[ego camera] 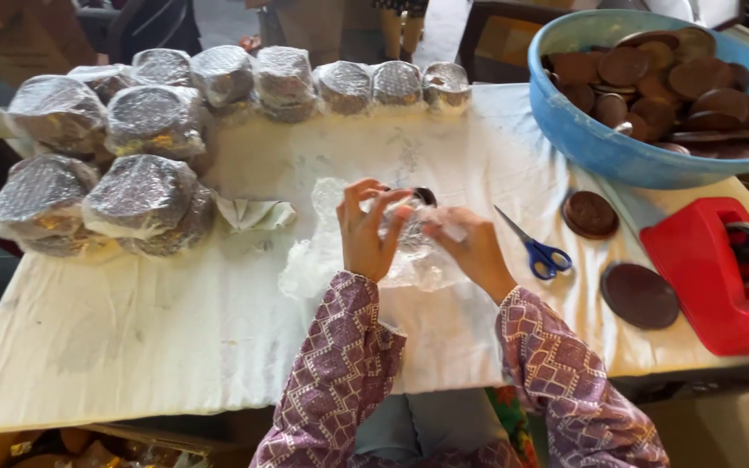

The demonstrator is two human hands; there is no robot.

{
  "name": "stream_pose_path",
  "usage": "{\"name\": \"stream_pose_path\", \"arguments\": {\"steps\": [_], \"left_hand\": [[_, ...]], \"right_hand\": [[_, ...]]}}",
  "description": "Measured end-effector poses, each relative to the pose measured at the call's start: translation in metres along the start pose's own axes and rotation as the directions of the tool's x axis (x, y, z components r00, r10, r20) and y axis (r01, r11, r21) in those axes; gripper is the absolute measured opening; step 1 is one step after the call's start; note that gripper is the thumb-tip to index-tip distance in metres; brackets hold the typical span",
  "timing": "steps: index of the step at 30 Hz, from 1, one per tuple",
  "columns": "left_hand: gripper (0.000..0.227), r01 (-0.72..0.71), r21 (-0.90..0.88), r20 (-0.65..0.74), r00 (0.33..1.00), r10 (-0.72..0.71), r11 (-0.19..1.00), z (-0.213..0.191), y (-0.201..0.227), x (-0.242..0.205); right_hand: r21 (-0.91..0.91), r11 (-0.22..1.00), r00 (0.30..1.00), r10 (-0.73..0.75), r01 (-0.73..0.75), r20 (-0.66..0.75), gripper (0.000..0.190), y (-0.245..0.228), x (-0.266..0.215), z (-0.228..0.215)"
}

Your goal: The person wraps a stack of brown ceramic plates in bubble wrap. They place the plates on a sheet of bubble wrap, fold the material around them, and use scissors to trim the excess. Finally, they secure the package with clear tape.

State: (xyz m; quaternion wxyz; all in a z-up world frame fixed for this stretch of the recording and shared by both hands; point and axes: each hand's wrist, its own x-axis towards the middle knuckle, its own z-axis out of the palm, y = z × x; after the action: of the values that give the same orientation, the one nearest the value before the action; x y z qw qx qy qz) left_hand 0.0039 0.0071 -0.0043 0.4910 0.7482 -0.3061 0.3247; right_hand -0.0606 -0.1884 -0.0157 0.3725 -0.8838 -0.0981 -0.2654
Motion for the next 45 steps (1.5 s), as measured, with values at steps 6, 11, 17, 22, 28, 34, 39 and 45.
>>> {"name": "stream_pose_path", "arguments": {"steps": [6, 11, 17, 22, 28, 34, 39, 45], "left_hand": [[0.029, 0.303, 0.102, -0.325, 0.910, -0.256, 0.947, -0.011, -0.029, 0.006], [0.047, 0.399, 0.124, -0.277, 0.893, -0.355, 0.908, -0.010, -0.044, 0.005], [0.043, 0.332, 0.040, -0.184, 0.929, -0.320, 0.942, -0.009, -0.053, 0.006], [0.034, 0.274, -0.442, -0.322, 0.840, -0.436, 0.854, -0.004, -0.052, 0.006], [0.031, 0.294, -0.423, -0.353, 0.818, -0.454, 0.857, -0.004, -0.054, 0.004], [0.016, 0.282, -0.458, -0.316, 0.835, -0.451, 0.843, 0.004, -0.067, -0.001], [0.021, 0.270, -0.439, -0.264, 0.873, -0.410, 0.857, 0.004, -0.049, 0.008], [0.029, 0.271, -0.407, -0.210, 0.902, -0.378, 0.872, -0.004, -0.036, 0.004]], "right_hand": [[0.519, 0.814, 0.953, 0.304, -0.261, 0.002, 0.028, 0.065, -0.005, 0.005], [0.533, 0.804, 0.955, 0.296, -0.263, 0.025, 0.026, 0.057, -0.006, 0.001], [0.453, 0.824, 0.932, 0.360, -0.340, 0.046, 0.019, 0.044, -0.008, -0.010], [0.406, 0.841, 0.933, 0.342, -0.358, 0.115, 0.017, 0.032, -0.005, -0.010], [0.478, 0.770, 0.904, 0.390, -0.424, 0.174, 0.019, 0.044, -0.010, -0.009], [0.476, 0.796, 0.926, 0.293, -0.374, 0.239, 0.030, 0.058, -0.008, -0.015], [0.297, 0.954, 0.998, 0.040, -0.024, -0.048, 0.051, -0.016, 0.024, -0.057], [0.021, 1.000, 0.993, -0.026, 0.024, 0.116, 0.039, -0.022, 0.044, -0.007]]}}
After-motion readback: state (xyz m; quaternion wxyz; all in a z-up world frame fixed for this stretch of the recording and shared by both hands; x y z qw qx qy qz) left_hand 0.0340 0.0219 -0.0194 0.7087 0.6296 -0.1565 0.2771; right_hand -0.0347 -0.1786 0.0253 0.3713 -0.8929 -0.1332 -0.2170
